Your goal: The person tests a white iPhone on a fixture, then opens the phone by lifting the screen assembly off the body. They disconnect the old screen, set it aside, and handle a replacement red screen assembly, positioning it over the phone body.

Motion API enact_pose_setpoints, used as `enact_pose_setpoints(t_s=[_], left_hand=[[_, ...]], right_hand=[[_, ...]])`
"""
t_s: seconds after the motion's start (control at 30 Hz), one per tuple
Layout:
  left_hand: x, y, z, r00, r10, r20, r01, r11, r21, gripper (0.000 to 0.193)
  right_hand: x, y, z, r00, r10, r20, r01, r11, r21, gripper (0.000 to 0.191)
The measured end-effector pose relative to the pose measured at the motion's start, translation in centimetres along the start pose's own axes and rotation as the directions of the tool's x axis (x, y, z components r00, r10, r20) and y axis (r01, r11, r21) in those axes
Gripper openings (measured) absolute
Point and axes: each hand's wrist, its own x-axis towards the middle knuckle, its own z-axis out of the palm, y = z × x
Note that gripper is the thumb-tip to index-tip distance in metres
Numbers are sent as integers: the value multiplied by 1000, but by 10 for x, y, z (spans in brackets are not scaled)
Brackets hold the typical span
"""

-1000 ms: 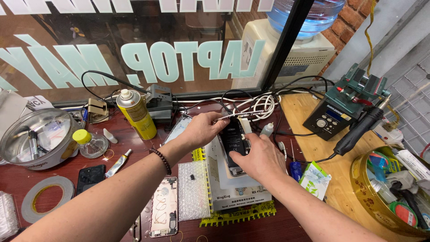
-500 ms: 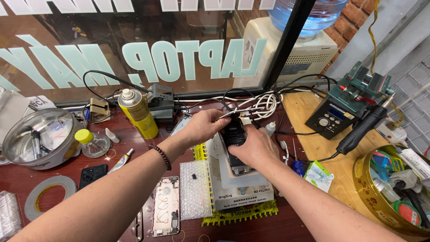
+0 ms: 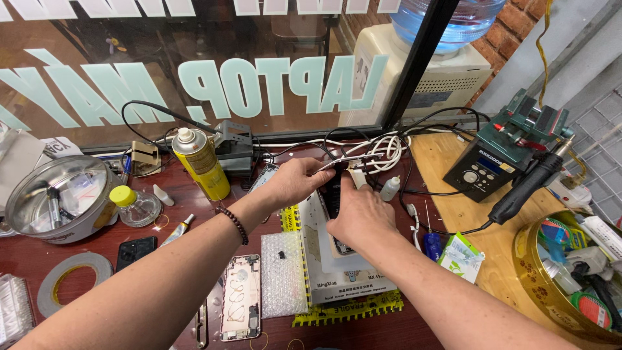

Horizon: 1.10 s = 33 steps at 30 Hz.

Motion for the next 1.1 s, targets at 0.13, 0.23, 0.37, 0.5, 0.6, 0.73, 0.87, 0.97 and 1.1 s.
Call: enact_pose_setpoints(t_s=[0.13,0.23,0.37,0.5,0.6,0.73,0.87,0.97,1.1], left_hand=[[1,-2,1,1000,19,2,-19,1000,-8,46],[2,-4,2,1000,17,-7,-17,1000,2,46],[5,-6,2,999,31,-11,-31,999,22,47],[4,-7,1,999,39,-14,-38,999,35,49],[2,-3,1,999,28,-20,-27,998,54,50],[-3,4,-1,1000,-8,-19,10,995,97,53],[-7,5,-3,1000,-19,4,19,994,109,53],[-7,2,0,998,59,-17,-55,985,161,54],[-9,-3,4,996,81,-39,-73,979,188,58]], right_hand=[[1,-7,3,1000,8,24,-8,1000,-5,84],[0,-7,5,1000,-4,-9,4,999,47,82],[-2,-6,4,1000,-2,-16,3,997,77,84],[-4,-5,5,1000,-12,-17,13,995,96,86],[-4,0,11,996,-59,-62,65,993,101,77],[2,19,22,992,-96,-86,107,986,129,57],[10,60,21,968,-7,-251,73,965,251,35],[12,84,15,914,-40,-404,203,906,371,39],[2,93,14,818,-203,-538,462,789,405,49]])
